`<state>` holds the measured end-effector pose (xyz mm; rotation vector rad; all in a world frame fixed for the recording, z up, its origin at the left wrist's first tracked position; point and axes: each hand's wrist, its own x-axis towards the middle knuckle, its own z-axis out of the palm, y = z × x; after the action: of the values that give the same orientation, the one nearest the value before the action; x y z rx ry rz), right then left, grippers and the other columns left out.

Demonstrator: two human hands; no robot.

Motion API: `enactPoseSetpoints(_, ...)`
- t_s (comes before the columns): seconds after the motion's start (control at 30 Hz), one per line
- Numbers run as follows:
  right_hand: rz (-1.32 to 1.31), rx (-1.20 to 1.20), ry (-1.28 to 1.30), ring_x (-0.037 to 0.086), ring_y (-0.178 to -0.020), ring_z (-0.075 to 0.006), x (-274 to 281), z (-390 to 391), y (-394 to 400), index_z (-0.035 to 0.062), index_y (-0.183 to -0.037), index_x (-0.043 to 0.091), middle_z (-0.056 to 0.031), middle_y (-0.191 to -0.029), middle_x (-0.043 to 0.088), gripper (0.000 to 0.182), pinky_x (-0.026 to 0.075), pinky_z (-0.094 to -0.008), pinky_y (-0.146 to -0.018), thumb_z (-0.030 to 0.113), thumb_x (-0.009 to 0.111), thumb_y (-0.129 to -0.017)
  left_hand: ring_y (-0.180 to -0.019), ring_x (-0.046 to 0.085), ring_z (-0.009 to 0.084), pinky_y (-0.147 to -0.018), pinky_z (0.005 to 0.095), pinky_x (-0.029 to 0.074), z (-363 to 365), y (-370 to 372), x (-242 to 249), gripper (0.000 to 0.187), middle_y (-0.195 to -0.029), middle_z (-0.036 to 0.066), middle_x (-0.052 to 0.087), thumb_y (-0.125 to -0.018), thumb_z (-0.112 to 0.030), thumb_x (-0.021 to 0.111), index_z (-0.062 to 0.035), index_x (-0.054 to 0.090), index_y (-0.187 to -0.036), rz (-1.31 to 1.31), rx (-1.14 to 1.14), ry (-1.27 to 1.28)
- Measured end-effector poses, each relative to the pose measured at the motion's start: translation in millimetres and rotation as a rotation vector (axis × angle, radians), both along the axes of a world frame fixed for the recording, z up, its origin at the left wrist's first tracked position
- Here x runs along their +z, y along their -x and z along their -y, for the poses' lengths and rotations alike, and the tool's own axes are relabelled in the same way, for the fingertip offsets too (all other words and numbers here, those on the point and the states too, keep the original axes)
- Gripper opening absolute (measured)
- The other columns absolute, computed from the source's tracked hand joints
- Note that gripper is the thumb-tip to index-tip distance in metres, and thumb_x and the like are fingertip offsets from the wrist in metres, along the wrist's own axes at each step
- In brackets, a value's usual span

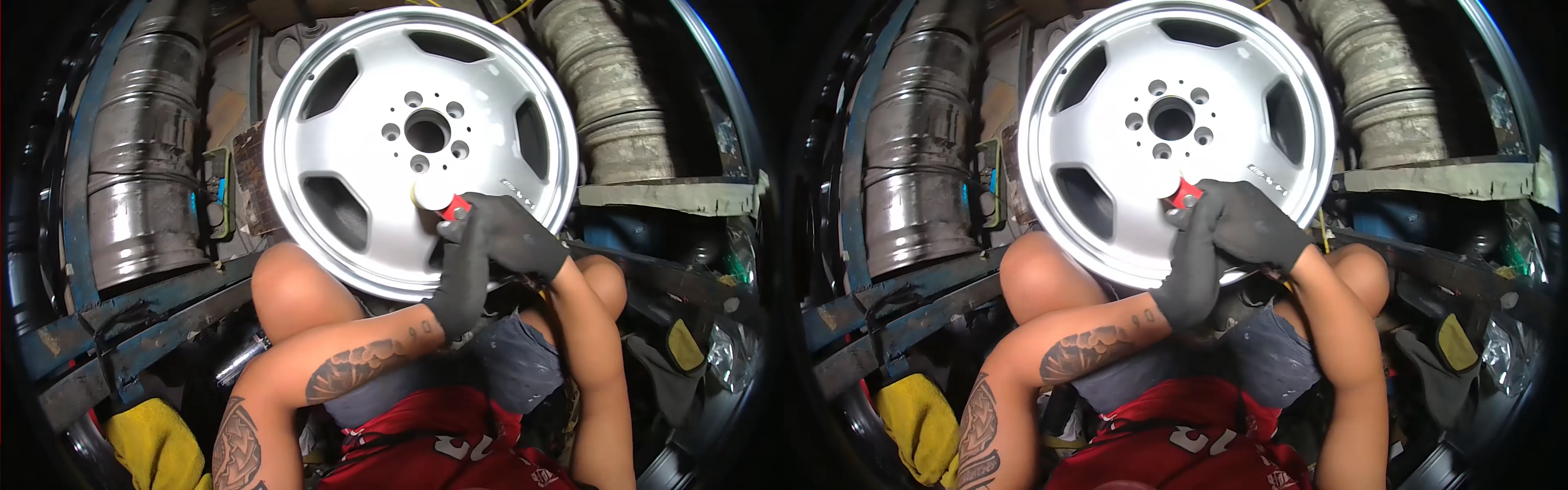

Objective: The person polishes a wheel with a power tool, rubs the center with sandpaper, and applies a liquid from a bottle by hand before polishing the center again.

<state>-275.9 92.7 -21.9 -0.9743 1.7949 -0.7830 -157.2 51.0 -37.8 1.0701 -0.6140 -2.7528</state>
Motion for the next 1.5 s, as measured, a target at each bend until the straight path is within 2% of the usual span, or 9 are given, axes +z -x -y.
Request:
enactPoseSetpoints(0.1, -0.161, -0.032, 0.039, 0.068, -0.083, -0.0418, -3, 0, 2, -0.0027, -0.098, 0.067, -0.0257, -0.087, 0.069, 0.042, 0.052, -0.0435, -0.077, 0.038, 0.071, -0.091, -0.123, 0.064, 0.0265, -0.105, 0.0405, 0.055, 10, 2, 2, 0.06, -0.136, 0.019, 0.058, -0.107, -0.048, 0.051, 0.0005, 0.046, -0.143, -0.051, -0.05, -0.01)
enactPoseSetpoints(0.27, -0.026, -0.035, 0.032, 0.068, -0.083, -0.0406, -5, 0, 4, -0.0027, -0.099, 0.065, -0.0269, -0.089, 0.069, 0.041, 0.052, -0.0433, -0.079, 0.038, 0.069, -0.093, -0.119, 0.065, 0.0255, -0.103, 0.0388, 0.056, -2, 4, -14, 0.056, -0.133, 0.016, 0.059, -0.107, -0.045, 0.052, -0.0015, 0.047, -0.141, 0.086, 0.046, 0.036)
enactPoseSetpoints(0.53, -0.042, -0.03, 0.088, 0.07, -0.083, -0.0372, 2, 0, -1, -0.0035, -0.107, 0.067, -0.024, -0.09, 0.072, 0.046, 0.052, -0.0414, -0.08, 0.041, 0.068, -0.096, -0.119, 0.065, 0.0226, -0.101, 0.0387, 0.056, 6, 0, 11, 0.05, -0.13, 0.014, 0.061, -0.108, -0.043, 0.05, -0.0038, 0.05, -0.14, -0.023, -0.005, -0.062)
enactPoseSetpoints(0.9, -0.041, -0.022, 0.074, 0.06, -0.069, -0.0238, 0, -1, 1, -0.0034, -0.096, 0.068, -0.0183, -0.077, 0.067, 0.048, 0.05, -0.0382, -0.072, 0.045, 0.07, -0.096, -0.122, 0.063, 0.0245, -0.103, 0.044, 0.055, 10, -2, 12, 0.053, -0.134, 0.013, 0.06, -0.107, -0.047, 0.051, -0.0047, 0.05, -0.139, -0.046, -0.059, -0.124)
enactPoseSetpoints(1.07, -0.243, 0.249, -0.014, 0.073, -0.09, -0.0364, 15, 6, 31, -0.0007, -0.101, 0.075, -0.024, -0.097, 0.074, 0.039, 0.054, -0.0421, -0.082, 0.036, 0.071, -0.09, -0.124, 0.062, 0.0275, -0.107, 0.0459, 0.054, 7, 7, 17, 0.057, -0.137, 0.015, 0.058, -0.108, -0.052, 0.048, -0.0053, 0.048, -0.14, -0.222, -0.066, -0.167)
enactPoseSetpoints(1.27, -0.273, 0.435, -0.028, 0.072, -0.084, -0.029, 28, 33, 56, 0.0017, -0.107, 0.076, -0.0202, -0.095, 0.076, 0.04, 0.054, -0.0378, -0.079, 0.038, 0.074, -0.091, -0.127, 0.059, 0.0327, -0.114, 0.0454, 0.049, 8, 30, -7, 0.072, -0.139, 0.02, 0.054, -0.107, -0.057, 0.046, 0.0046, 0.04, -0.143, -0.498, 0.03, -0.27)
enactPoseSetpoints(1.37, -0.227, 0.372, -0.083, 0.071, -0.082, -0.0253, 22, 41, 57, -0.0011, -0.105, 0.075, -0.0204, -0.092, 0.075, 0.04, 0.054, -0.0364, -0.079, 0.036, 0.075, -0.091, -0.127, 0.059, 0.0326, -0.114, 0.0457, 0.049, 14, 30, 1, 0.074, -0.139, 0.02, 0.054, -0.106, -0.059, 0.046, 0.0045, 0.04, -0.143, -0.409, 0.046, -0.278)
enactPoseSetpoints(1.4, -0.218, 0.403, -0.124, 0.072, -0.09, -0.019, 21, 42, 57, 0.0008, -0.111, 0.073, -0.0153, -0.098, 0.077, 0.029, 0.055, -0.0358, -0.088, 0.022, 0.072, -0.092, -0.127, 0.059, 0.0328, -0.111, 0.047, 0.05, 17, 29, 5, 0.073, -0.139, 0.02, 0.054, -0.105, -0.06, 0.046, 0.003, 0.041, -0.143, -0.4, 0.041, -0.253)
enactPoseSetpoints(1.5, -0.107, 0.344, -0.041, 0.071, -0.094, -0.019, 14, 31, 46, 0.0, -0.116, 0.071, -0.0158, -0.103, 0.076, 0.032, 0.054, -0.0352, -0.09, 0.021, 0.071, -0.092, -0.127, 0.06, 0.0323, -0.109, 0.047, 0.052, 15, 16, 18, 0.069, -0.139, 0.02, 0.054, -0.106, -0.058, 0.045, 0.001, 0.042, -0.143, -0.285, 0.037, -0.226)
